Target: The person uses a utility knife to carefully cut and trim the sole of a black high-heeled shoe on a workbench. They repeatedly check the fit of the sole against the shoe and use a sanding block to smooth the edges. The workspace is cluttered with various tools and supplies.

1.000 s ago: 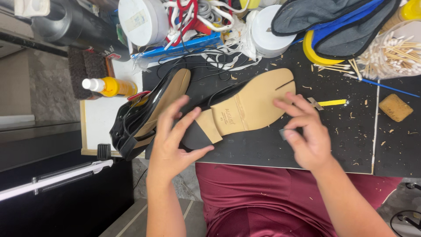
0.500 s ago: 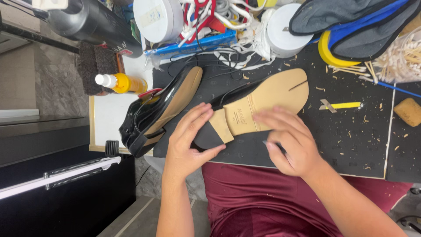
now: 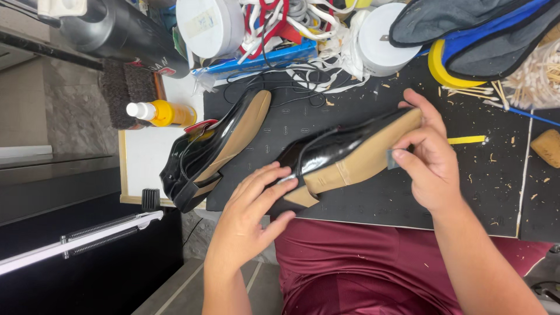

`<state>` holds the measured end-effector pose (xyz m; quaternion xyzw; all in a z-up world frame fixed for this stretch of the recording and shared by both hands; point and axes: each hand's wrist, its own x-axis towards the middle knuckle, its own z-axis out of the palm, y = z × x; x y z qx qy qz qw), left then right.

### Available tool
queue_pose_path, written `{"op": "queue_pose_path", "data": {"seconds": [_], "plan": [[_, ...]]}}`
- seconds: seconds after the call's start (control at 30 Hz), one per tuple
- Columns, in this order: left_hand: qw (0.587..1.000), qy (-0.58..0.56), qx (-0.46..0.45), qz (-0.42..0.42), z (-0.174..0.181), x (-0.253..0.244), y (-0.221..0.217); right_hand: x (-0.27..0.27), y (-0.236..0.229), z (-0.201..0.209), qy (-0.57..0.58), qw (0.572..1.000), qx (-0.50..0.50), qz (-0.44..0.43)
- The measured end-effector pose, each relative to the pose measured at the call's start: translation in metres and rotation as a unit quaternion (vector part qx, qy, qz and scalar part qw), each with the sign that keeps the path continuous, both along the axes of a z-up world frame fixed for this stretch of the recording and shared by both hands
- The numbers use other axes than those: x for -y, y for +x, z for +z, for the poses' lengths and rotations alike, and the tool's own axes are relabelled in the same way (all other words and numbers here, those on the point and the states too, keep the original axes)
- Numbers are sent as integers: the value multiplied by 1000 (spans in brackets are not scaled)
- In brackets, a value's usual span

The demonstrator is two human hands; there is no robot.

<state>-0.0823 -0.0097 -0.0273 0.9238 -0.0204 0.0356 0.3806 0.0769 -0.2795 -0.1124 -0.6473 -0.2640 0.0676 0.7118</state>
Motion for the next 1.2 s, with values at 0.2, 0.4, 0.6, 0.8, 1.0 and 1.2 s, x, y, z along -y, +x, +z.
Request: {"op": "queue_pose_path", "data": {"seconds": [0.2,0.4,0.6,0.8,1.0,1.2], "plan": [[994,-22,63,89,0,-15,-31,23,2,-30,156,964,-213,31],[928,192,-14,319,-16,-66,-31,16,-3,-42,254,938,-227,60],[936,178,51,300,-18,-77,-38,-2,-18,-37,255,938,-226,59],[928,166,117,312,28,-53,-46,-53,-50,-42,232,950,-200,60],[914,-271,95,286,44,-25,-30,-112,-68,-61,257,941,-206,72],[898,-402,18,177,35,-10,-10,-147,-72,-132,100,981,-163,-17]]}}
